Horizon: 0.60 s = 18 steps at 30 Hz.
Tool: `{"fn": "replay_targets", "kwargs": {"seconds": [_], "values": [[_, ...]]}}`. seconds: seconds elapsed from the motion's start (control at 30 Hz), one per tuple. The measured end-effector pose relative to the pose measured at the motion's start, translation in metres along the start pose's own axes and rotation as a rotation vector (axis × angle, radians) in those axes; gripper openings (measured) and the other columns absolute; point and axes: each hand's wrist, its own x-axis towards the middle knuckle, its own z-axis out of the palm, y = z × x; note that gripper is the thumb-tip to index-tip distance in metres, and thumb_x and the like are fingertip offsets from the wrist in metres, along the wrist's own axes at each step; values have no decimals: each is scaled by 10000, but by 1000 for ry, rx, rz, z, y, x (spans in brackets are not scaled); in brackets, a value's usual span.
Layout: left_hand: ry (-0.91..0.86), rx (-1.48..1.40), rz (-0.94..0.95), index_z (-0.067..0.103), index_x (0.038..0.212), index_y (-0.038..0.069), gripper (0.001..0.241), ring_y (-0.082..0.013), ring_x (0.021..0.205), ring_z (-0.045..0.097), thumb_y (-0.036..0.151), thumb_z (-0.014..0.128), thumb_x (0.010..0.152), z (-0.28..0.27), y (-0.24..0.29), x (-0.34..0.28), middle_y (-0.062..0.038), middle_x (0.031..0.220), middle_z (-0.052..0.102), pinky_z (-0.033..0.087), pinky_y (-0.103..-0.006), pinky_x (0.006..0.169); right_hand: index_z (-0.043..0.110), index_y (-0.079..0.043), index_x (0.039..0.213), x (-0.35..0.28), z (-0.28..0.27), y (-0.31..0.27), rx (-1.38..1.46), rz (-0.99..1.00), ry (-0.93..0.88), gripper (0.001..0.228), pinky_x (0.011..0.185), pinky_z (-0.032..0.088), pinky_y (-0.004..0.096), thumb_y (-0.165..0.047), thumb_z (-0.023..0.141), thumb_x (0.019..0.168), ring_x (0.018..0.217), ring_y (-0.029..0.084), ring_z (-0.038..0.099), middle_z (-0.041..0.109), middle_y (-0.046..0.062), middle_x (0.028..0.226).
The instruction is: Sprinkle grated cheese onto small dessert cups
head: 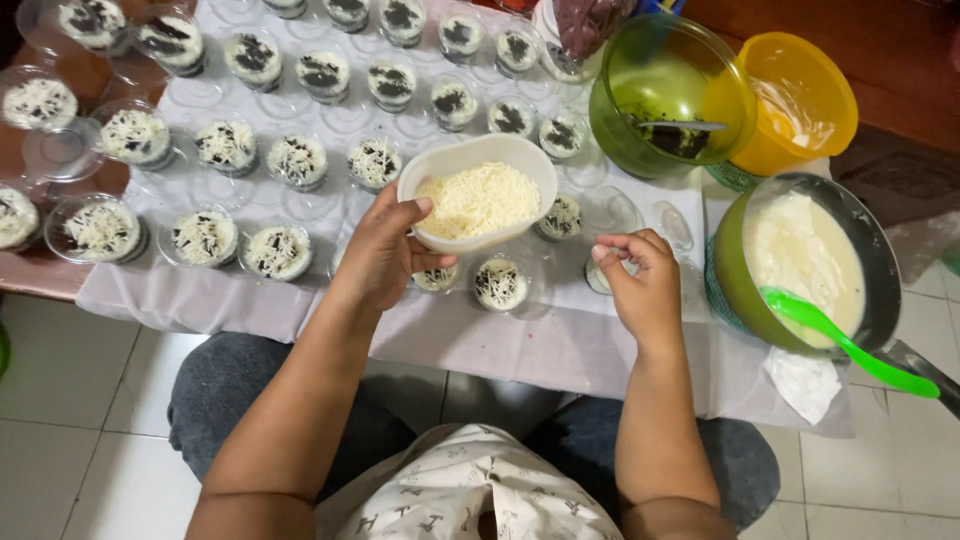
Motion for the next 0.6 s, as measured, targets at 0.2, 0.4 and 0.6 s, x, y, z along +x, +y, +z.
{"fn": "replay_targets", "kwargs": {"seconds": [0.2, 0.4, 0.6], "values": [[-17, -42, 8, 402, 1499, 121, 686, -421, 837, 759, 262, 690, 893, -7, -8, 6, -294, 1095, 683, 665, -479, 660, 797, -109, 1016, 0, 5, 1, -9, -13, -25, 139, 841, 481, 349, -156, 823, 888, 805, 209, 531, 561, 72, 790], [-16, -51, 20, 413, 1486, 109, 671, -433, 842, 756, 265, 693, 896, -8, -9, 6, -314, 1112, 680, 662, -491, 661, 797, -112, 1019, -1, 7, 2, -16, -9, -25, 139, 851, 482, 351, -170, 823, 895, 806, 210, 537, 569, 69, 787], [122, -104, 110, 461, 1439, 102, 645, -414, 837, 765, 244, 722, 867, -19, 30, -12, -266, 1087, 696, 665, -493, 664, 794, -98, 1006, 12, 18, -16, 9, -66, -108, 124, 852, 476, 357, -139, 816, 891, 798, 213, 532, 574, 77, 790]]}}
